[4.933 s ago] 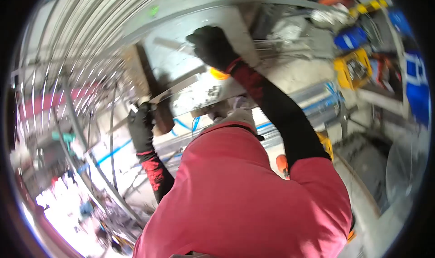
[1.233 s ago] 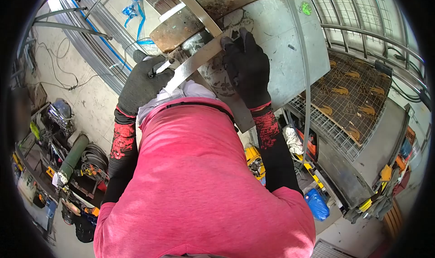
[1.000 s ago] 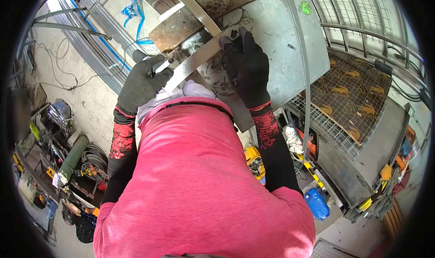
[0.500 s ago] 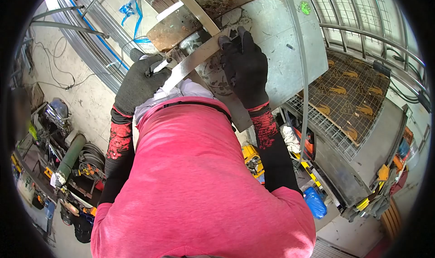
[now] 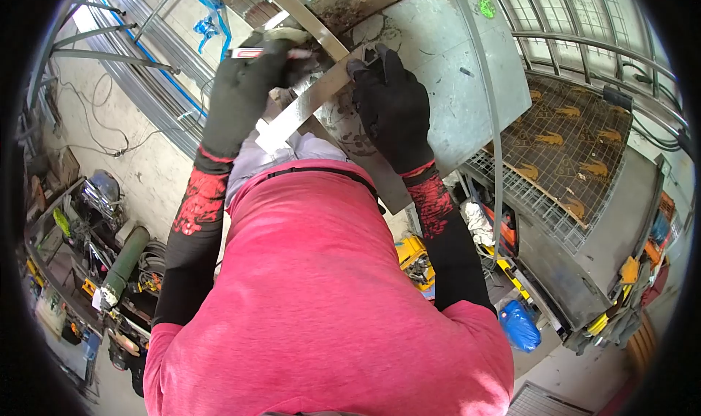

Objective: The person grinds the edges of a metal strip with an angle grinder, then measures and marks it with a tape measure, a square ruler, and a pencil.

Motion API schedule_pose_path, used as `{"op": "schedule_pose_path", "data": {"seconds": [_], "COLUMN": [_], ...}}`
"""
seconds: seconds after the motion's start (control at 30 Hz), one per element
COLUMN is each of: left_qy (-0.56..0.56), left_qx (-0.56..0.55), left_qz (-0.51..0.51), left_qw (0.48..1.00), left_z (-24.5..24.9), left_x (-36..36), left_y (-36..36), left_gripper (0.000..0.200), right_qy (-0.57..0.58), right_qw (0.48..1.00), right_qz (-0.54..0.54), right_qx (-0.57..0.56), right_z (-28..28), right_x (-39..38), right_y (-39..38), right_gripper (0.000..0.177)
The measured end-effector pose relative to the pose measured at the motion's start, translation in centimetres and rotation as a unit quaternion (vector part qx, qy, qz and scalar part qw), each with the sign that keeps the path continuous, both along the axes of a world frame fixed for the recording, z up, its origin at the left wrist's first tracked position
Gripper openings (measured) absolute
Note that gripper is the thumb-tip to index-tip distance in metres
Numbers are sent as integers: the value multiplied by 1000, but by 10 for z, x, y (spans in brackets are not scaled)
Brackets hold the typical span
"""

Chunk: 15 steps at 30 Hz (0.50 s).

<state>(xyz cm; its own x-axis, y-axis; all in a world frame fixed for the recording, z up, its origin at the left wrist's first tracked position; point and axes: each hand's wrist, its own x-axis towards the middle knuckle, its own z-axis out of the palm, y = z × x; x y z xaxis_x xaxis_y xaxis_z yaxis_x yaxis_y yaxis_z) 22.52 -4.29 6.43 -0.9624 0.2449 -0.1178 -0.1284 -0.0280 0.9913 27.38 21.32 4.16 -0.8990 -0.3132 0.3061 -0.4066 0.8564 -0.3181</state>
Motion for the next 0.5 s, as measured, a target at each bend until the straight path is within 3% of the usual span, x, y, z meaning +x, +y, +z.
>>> {"op": "schedule_pose_path", "data": {"seconds": [0.07, 0.1, 0.23, 0.3, 0.33, 0.4, 0.5], "left_qy": [104, -38, -20, 144, 145, 200, 263], "left_qx": [-36, 54, 31, -61, -61, -167, -196], "left_qz": [2, -4, -26, -47, -51, -68, -58], "left_qw": [994, 998, 999, 987, 986, 963, 943], "left_z": [-17, -16, -33, -35, -35, -31, -33], "left_x": [-11, -12, -14, -15, -15, -15, -13], "left_y": [17, 24, 37, 39, 39, 37, 39], "left_gripper": [26, 25, 23, 22, 22, 22, 22], "right_qy": [12, 20, 7, 4, 4, 2, 5], "right_qw": [1000, 1000, 1000, 1000, 1000, 1000, 1000], "right_qz": [-3, -2, -9, -12, -16, -13, -15], "right_qx": [1, 5, -14, -2, -2, -8, -3], "right_z": [-3, -3, 0, -2, -2, -3, -7], "right_x": [0, 0, 2, 2, 2, 2, 2], "right_y": [1, 1, 1, 1, 2, 2, 4], "right_gripper": [47, 47, 47, 46, 46, 47, 47]}}
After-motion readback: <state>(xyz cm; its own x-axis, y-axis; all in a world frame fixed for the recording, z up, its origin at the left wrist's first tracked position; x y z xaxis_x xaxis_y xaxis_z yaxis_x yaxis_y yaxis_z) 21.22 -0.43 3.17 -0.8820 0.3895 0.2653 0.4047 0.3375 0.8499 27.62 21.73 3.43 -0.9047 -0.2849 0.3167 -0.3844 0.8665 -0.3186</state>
